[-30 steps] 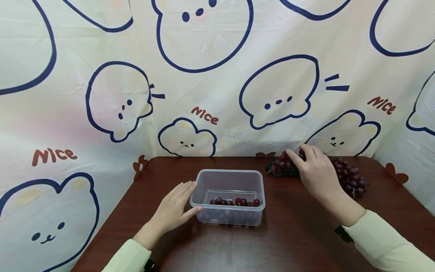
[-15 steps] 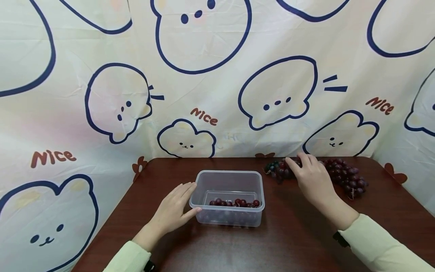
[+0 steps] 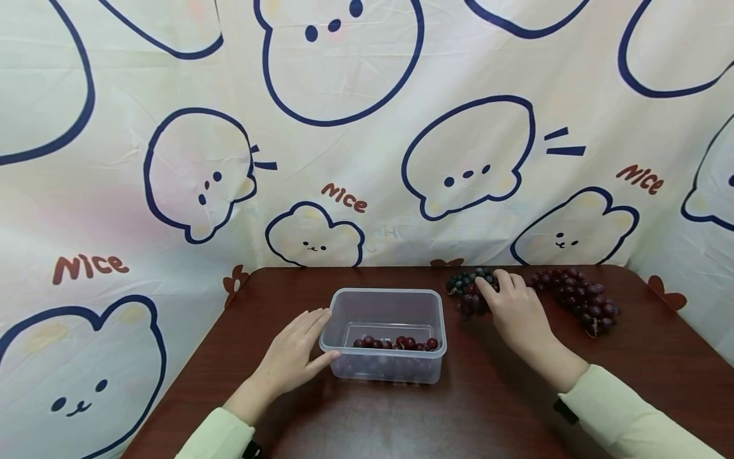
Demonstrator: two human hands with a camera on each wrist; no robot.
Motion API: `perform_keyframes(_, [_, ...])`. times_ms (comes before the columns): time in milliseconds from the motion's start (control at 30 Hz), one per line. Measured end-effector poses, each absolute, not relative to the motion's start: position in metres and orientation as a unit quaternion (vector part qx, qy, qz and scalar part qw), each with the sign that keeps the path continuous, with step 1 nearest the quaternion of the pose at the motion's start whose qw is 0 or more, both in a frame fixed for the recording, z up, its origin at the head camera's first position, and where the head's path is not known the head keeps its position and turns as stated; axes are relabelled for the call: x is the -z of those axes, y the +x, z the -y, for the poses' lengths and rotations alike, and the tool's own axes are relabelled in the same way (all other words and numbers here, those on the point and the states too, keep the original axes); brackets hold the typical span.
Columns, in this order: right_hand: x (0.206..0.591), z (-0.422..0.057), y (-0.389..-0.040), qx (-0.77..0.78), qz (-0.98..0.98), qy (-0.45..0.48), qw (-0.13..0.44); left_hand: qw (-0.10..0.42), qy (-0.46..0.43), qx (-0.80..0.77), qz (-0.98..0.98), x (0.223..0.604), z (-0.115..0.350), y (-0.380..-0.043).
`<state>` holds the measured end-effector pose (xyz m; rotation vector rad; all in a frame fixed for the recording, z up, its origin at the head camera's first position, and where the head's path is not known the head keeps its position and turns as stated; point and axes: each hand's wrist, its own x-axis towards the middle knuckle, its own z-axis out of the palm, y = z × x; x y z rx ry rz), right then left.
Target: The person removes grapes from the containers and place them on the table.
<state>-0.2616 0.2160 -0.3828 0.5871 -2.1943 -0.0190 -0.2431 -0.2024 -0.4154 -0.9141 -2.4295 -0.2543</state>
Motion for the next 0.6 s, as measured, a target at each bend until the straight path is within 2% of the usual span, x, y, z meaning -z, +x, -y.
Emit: perform_keyframes(600, [0.403,-0.208,-0.258,0.024,0.898,0.208,0.388,0.273,-0.345,0.098,0.893,0.415,0.202,-0.243])
